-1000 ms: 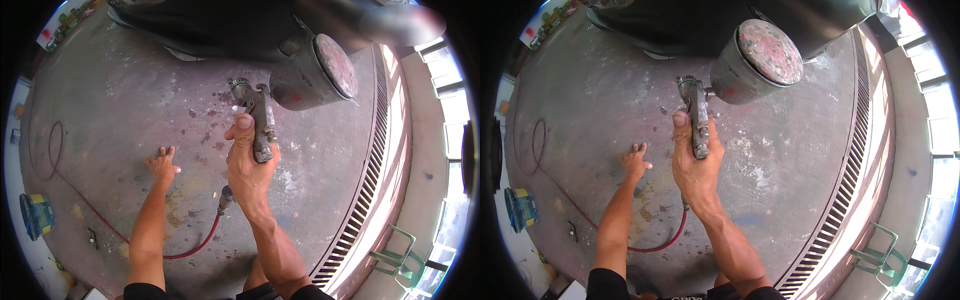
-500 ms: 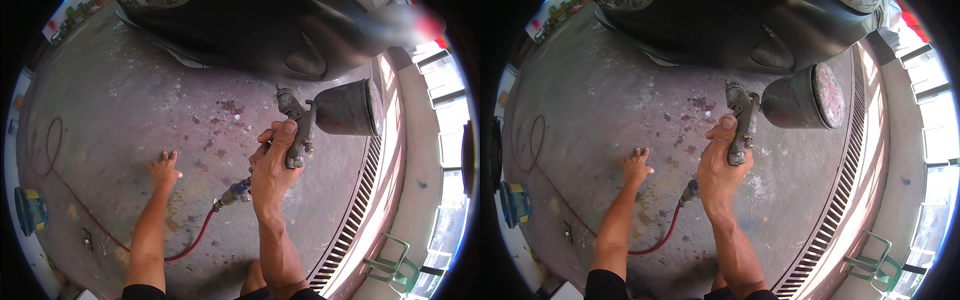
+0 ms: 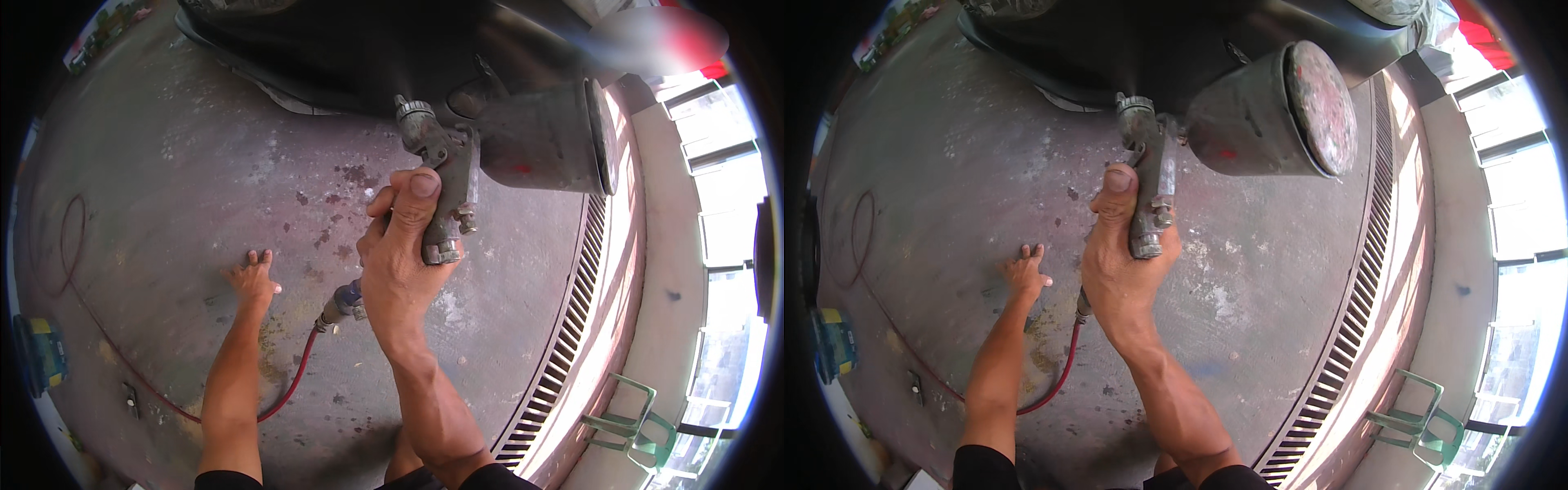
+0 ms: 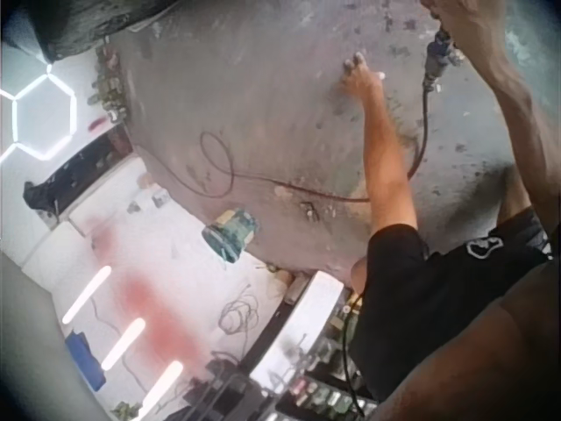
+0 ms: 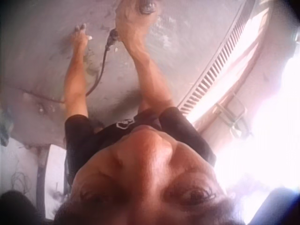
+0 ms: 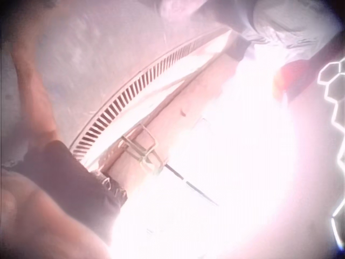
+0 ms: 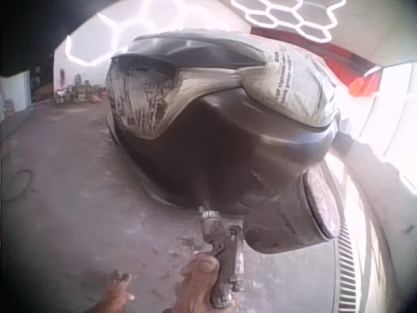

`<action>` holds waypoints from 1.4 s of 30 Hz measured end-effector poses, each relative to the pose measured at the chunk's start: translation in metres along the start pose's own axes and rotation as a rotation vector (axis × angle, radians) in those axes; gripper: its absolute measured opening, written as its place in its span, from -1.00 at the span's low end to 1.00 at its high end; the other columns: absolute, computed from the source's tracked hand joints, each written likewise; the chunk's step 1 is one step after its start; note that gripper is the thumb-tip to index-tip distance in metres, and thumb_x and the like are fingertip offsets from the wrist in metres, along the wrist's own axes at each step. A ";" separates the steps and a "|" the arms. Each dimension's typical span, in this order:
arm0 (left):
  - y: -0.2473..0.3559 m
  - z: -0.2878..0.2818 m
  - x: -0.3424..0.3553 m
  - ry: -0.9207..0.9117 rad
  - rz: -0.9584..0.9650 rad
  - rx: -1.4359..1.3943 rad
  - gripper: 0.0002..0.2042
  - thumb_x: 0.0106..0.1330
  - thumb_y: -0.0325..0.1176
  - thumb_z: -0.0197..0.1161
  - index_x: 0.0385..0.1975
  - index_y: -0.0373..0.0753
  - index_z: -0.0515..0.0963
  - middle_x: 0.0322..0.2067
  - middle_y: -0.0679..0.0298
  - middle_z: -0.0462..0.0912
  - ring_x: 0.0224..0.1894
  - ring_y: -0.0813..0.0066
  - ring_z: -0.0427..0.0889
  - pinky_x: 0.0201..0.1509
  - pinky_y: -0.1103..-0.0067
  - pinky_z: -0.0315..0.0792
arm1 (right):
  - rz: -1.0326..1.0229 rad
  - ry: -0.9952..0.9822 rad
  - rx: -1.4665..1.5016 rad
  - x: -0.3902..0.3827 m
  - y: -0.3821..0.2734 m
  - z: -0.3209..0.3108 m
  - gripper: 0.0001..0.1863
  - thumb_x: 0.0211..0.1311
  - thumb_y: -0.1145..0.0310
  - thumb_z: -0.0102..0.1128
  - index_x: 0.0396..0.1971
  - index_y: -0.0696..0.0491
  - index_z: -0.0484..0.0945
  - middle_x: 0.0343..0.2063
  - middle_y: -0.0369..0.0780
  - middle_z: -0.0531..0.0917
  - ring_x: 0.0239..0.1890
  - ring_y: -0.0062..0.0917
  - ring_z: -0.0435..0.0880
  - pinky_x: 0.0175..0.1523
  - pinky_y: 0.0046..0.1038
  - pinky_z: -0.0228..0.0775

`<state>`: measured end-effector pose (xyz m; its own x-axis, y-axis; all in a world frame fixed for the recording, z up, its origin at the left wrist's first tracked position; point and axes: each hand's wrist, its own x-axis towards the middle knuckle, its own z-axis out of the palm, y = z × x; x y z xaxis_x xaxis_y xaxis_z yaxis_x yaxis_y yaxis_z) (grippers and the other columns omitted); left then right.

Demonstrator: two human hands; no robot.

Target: The person wipes a car bumper with a cloth, then uses a sanding block on the lower edge. Afterward, they use a spray gun to apply paint to the bumper surface in a workshop setting.

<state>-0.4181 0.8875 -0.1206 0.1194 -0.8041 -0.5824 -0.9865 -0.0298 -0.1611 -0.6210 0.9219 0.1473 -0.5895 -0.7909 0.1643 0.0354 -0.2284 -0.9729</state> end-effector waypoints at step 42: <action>-0.006 0.016 0.001 0.118 0.079 -0.116 -0.09 0.18 -0.02 0.62 0.57 0.31 0.30 0.61 0.37 0.27 0.50 -0.09 0.39 0.62 -0.33 -0.04 | 0.011 -0.401 -0.592 0.042 -0.139 0.093 -0.25 0.50 -0.31 0.23 -0.45 0.21 0.57 -0.66 -0.37 0.41 -0.52 -0.66 0.38 -0.41 -0.41 0.32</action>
<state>-0.4099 0.8968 -0.1329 0.0338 -0.8707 -0.4907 -0.9994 -0.0266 -0.0217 -0.5754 0.8678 0.3050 -0.2458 -0.9651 0.0901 -0.4712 0.0378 -0.8812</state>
